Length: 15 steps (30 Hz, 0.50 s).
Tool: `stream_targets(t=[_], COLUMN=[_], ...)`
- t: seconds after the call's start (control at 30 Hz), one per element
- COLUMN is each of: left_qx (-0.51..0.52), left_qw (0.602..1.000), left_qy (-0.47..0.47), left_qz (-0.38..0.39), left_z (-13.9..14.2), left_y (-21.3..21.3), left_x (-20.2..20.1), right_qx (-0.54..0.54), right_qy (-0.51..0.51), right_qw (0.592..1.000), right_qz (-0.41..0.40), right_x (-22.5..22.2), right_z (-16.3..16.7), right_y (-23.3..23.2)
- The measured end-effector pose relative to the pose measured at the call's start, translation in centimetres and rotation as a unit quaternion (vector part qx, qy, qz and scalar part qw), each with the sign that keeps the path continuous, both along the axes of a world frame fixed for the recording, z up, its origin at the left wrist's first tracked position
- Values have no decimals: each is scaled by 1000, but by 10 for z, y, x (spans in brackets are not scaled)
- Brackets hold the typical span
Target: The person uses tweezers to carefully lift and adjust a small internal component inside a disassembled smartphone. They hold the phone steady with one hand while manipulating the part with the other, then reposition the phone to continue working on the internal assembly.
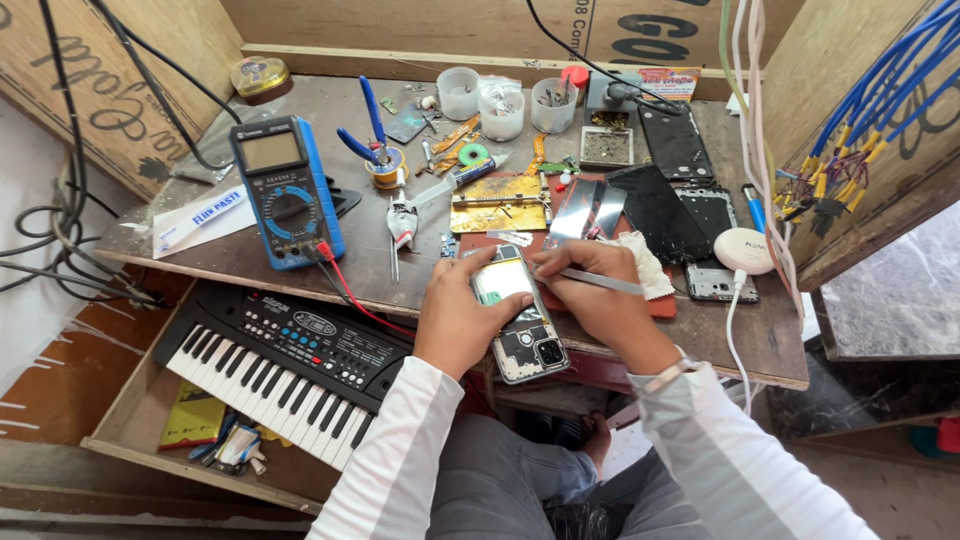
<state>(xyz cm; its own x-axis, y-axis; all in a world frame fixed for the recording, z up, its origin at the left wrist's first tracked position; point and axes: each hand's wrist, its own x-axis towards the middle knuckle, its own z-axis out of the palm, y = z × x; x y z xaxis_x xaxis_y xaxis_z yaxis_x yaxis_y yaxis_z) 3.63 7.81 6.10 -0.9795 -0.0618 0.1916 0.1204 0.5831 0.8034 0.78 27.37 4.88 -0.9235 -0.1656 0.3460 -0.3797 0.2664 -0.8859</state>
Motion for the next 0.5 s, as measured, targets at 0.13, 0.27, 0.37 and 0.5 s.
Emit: stream_targets(t=[0.13,0.27,0.37,0.5], left_qx=[6,4,7,7], left_qw=[1000,1000,1000,1000], left_qy=[-12,-7,7,-15], left_qz=[-2,-6,-6,-3], left_z=[0,0,0,1], left_y=[-2,-1,-1,-3], left_x=[0,0,2,0], right_qx=[-14,19,-14,-11], right_qy=[-15,2,-13,-21], right_qw=[1000,1000,999,1000], right_qz=[19,-2,26,15], right_x=[-4,-3,-1,-6], right_z=[3,1,0,1], right_y=[2,4,6,3])
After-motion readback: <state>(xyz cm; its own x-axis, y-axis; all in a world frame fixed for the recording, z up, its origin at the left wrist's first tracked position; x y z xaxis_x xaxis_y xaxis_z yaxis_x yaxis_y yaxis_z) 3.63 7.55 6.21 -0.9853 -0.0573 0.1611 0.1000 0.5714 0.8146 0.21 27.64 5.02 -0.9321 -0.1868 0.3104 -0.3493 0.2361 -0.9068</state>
